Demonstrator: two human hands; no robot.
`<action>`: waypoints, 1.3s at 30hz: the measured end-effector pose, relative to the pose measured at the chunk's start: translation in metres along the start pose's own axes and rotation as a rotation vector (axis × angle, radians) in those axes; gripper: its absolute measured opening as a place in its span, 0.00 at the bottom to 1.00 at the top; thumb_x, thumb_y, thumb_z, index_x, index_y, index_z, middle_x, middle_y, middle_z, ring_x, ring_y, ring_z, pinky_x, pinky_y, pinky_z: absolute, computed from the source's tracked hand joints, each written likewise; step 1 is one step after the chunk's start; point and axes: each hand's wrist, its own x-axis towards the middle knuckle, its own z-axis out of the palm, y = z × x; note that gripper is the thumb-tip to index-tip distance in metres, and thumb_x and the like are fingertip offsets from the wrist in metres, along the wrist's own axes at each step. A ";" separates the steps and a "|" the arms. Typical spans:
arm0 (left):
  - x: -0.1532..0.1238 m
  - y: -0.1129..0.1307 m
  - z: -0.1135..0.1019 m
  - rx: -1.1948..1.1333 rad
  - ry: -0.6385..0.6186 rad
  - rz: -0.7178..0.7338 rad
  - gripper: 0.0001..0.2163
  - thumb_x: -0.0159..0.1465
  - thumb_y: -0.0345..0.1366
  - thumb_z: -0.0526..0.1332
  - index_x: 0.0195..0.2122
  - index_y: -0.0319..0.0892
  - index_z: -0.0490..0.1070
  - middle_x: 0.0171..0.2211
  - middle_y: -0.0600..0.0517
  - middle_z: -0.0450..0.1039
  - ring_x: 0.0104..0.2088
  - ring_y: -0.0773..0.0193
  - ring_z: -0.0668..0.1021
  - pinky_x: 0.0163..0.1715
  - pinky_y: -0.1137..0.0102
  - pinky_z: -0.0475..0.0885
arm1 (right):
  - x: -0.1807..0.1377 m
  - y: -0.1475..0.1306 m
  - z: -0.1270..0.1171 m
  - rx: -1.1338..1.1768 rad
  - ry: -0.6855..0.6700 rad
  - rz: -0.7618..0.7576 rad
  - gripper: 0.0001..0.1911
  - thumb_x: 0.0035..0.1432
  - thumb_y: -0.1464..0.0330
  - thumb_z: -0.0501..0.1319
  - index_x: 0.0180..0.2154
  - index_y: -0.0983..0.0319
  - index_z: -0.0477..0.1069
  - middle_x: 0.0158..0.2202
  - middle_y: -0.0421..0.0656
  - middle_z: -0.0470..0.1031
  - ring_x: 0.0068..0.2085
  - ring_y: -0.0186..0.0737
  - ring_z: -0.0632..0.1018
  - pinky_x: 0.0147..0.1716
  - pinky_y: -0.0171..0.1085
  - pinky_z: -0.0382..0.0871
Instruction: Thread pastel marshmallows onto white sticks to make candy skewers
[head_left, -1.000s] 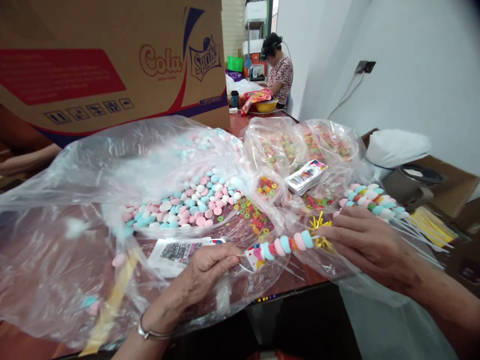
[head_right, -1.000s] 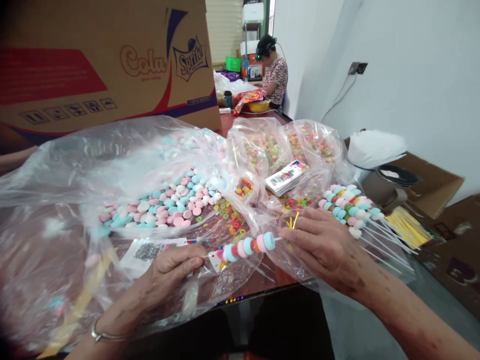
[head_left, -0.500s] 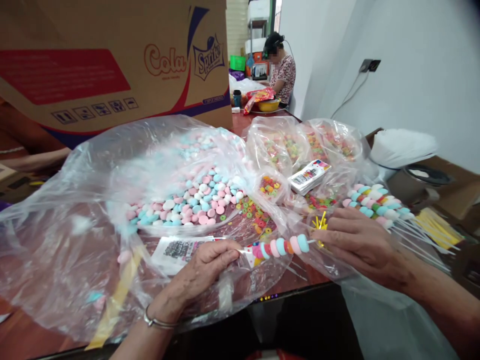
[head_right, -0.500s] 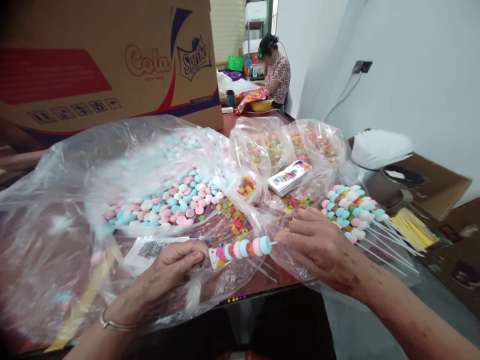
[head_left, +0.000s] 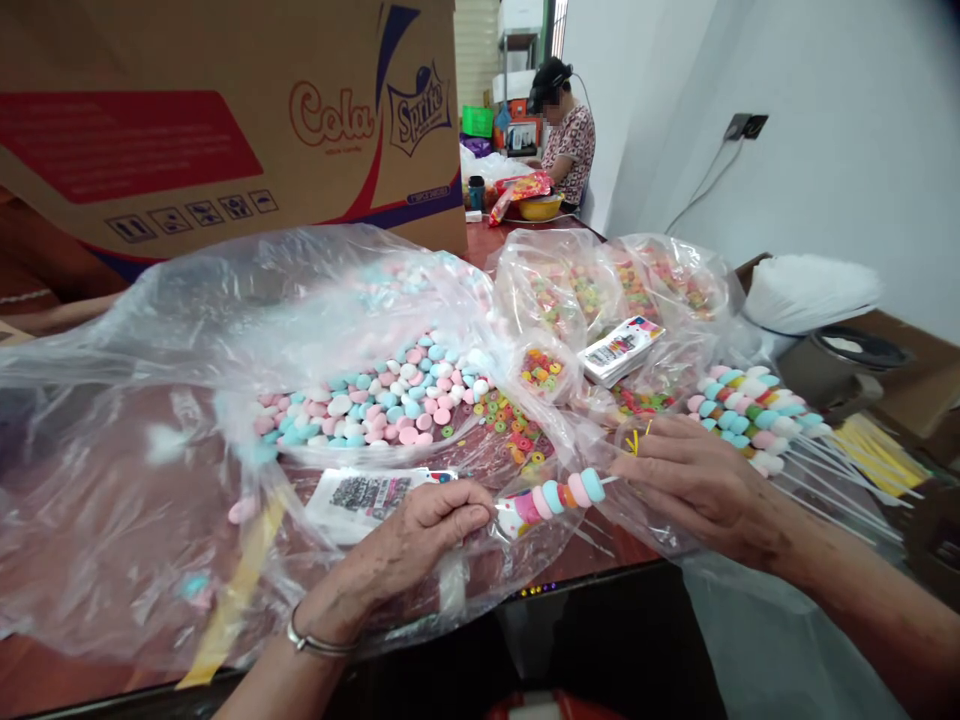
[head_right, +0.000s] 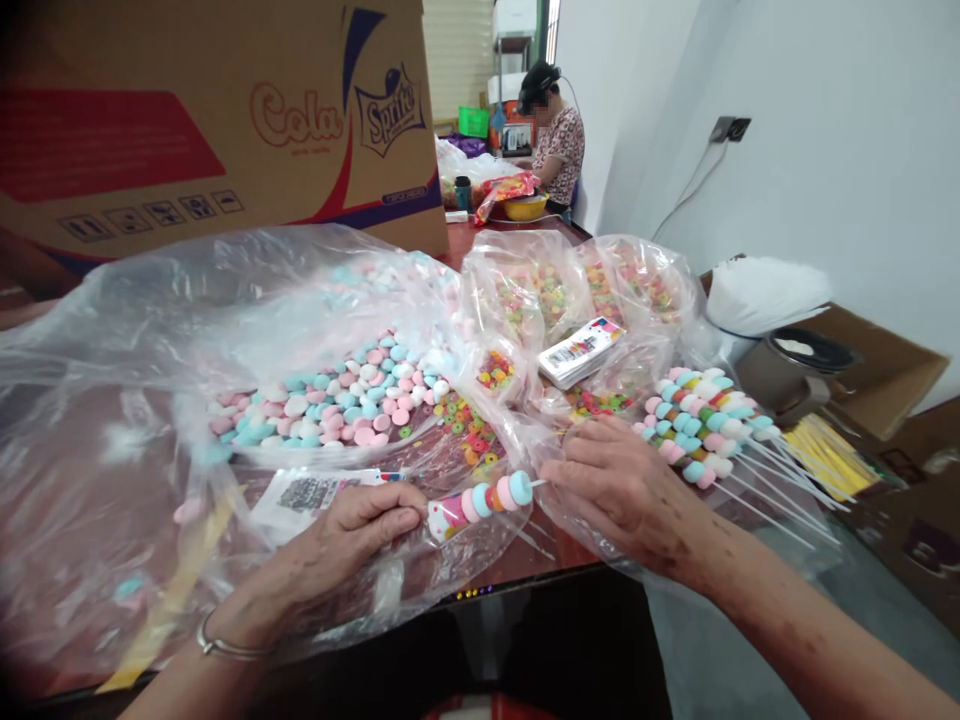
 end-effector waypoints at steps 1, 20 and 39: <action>-0.001 0.004 0.000 0.026 -0.029 -0.012 0.12 0.68 0.41 0.56 0.35 0.41 0.74 0.31 0.54 0.71 0.33 0.65 0.70 0.35 0.74 0.64 | 0.000 0.000 0.001 0.002 -0.005 0.002 0.12 0.67 0.71 0.52 0.42 0.61 0.74 0.30 0.43 0.73 0.36 0.39 0.73 0.41 0.41 0.64; 0.006 0.038 0.059 -0.437 -0.136 -0.207 0.14 0.56 0.37 0.68 0.42 0.43 0.68 0.26 0.57 0.69 0.23 0.66 0.70 0.23 0.74 0.63 | 0.019 0.005 0.012 0.201 -0.255 -0.122 0.13 0.68 0.69 0.51 0.40 0.61 0.75 0.31 0.42 0.71 0.36 0.39 0.68 0.39 0.39 0.57; -0.002 0.023 0.052 -0.486 -0.314 -0.354 0.17 0.49 0.37 0.73 0.35 0.41 0.68 0.19 0.61 0.67 0.16 0.72 0.68 0.15 0.79 0.61 | 0.030 -0.015 0.015 0.129 -0.251 -0.275 0.14 0.68 0.69 0.51 0.36 0.61 0.74 0.29 0.41 0.71 0.34 0.40 0.65 0.36 0.40 0.54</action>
